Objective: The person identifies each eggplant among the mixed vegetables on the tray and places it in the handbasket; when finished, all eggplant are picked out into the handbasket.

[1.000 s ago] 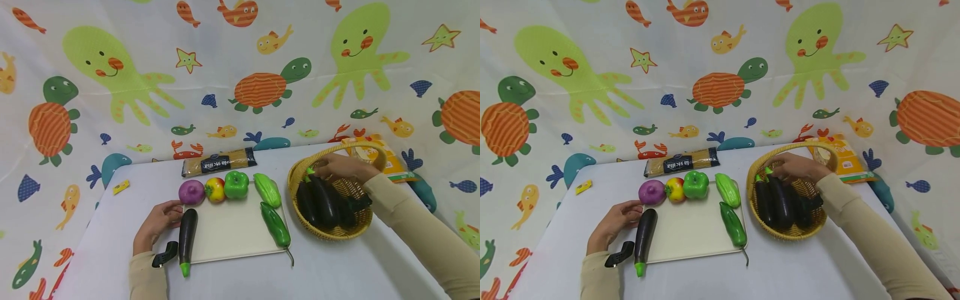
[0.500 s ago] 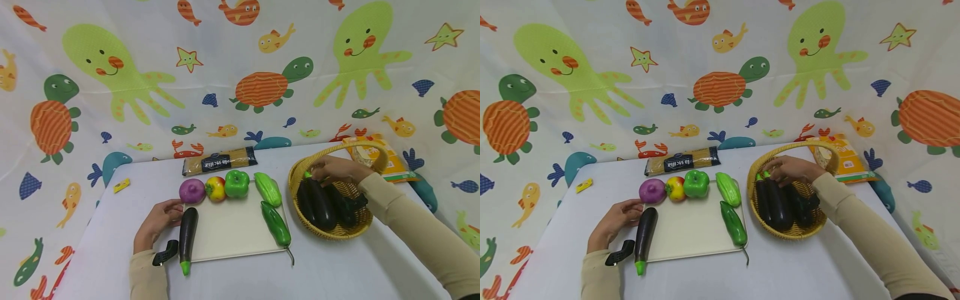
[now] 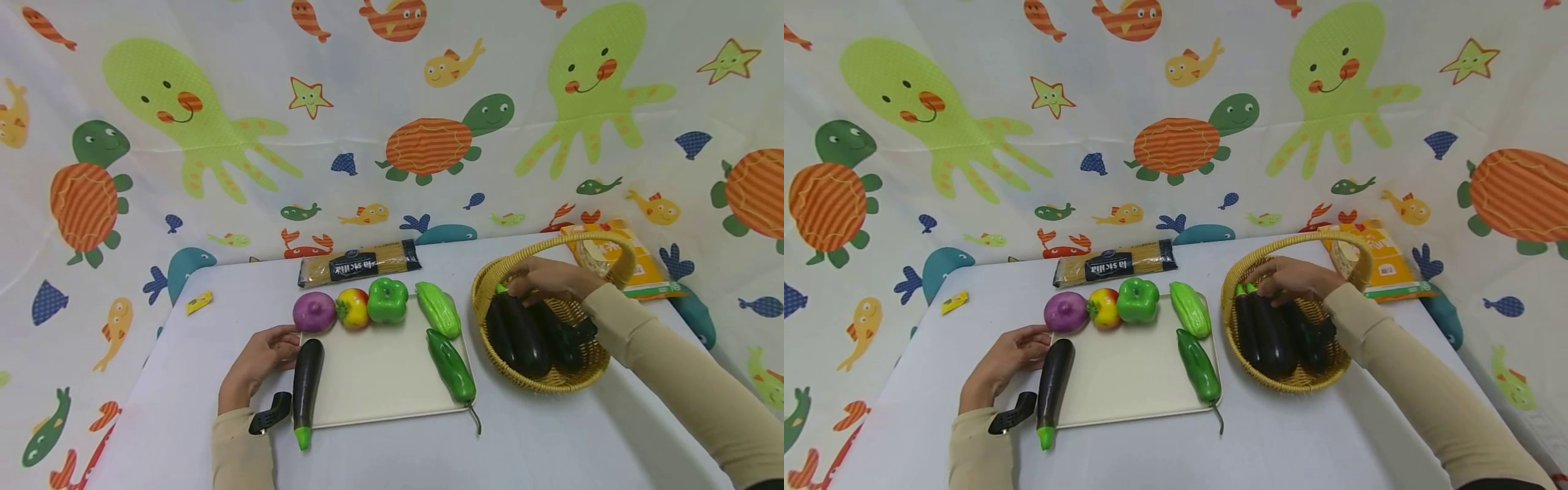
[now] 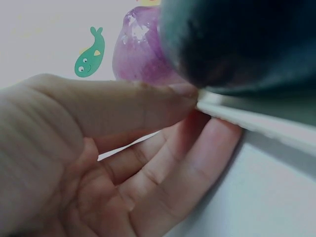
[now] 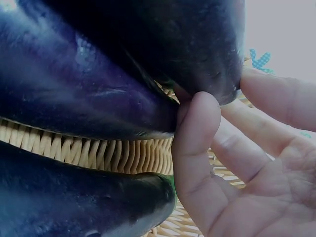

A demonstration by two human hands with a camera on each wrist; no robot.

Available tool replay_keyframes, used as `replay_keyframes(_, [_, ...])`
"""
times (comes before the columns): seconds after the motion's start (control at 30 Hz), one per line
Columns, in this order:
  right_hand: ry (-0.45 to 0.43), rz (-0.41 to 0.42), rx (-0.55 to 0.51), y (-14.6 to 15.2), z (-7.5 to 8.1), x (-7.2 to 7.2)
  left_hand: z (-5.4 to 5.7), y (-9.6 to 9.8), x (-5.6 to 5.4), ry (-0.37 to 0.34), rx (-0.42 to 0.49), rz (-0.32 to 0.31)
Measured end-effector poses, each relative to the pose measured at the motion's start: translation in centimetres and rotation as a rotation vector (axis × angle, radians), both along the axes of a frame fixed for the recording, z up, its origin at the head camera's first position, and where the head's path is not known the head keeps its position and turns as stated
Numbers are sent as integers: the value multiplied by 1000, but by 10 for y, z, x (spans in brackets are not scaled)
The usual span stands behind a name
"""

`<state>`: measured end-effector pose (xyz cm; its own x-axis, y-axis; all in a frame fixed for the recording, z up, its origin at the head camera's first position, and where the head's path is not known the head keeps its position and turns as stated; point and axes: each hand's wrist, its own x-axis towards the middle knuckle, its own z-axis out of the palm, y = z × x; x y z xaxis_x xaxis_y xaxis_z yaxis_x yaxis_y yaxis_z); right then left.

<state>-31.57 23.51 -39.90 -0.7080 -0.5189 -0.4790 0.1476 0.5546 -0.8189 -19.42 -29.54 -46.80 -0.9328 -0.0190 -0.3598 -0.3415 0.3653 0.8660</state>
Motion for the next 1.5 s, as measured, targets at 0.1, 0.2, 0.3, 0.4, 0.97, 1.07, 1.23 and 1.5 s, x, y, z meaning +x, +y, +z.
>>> replay_keyframes(0.1, [8, 4, 11, 0, -1, 0, 1, 0, 0, 1, -1, 1])
replay_keyframes(0.2, [14, -1, 20, -1, -1, 0, 1, 1, 0, 6, -1, 0])
replay_keyframes(0.3, [22, -5, 27, -1, -1, 1, 1, 0, -1, 9, 2, -3])
replay_keyframes(0.4, [27, -9, 27, -1, 0, 2, 0, 0, -1, 10, 3, -5])
replay_keyframes(0.97, [65, -31, 15, -2, -1, 5, 0, 0, 0, 7, -3, -1])
replay_keyframes(1.07, [69, -26, 15, -2, 0, 5, 0, 0, 0, 6, -7, -1])
replay_keyframes(1.23, [86, -18, 25, -3, 1, 6, 1, 1, 1, 8, -8, -2])
replay_keyframes(1.5, [142, -22, 66, -4, 2, 9, -1, -1, 0, 14, -11, -13])
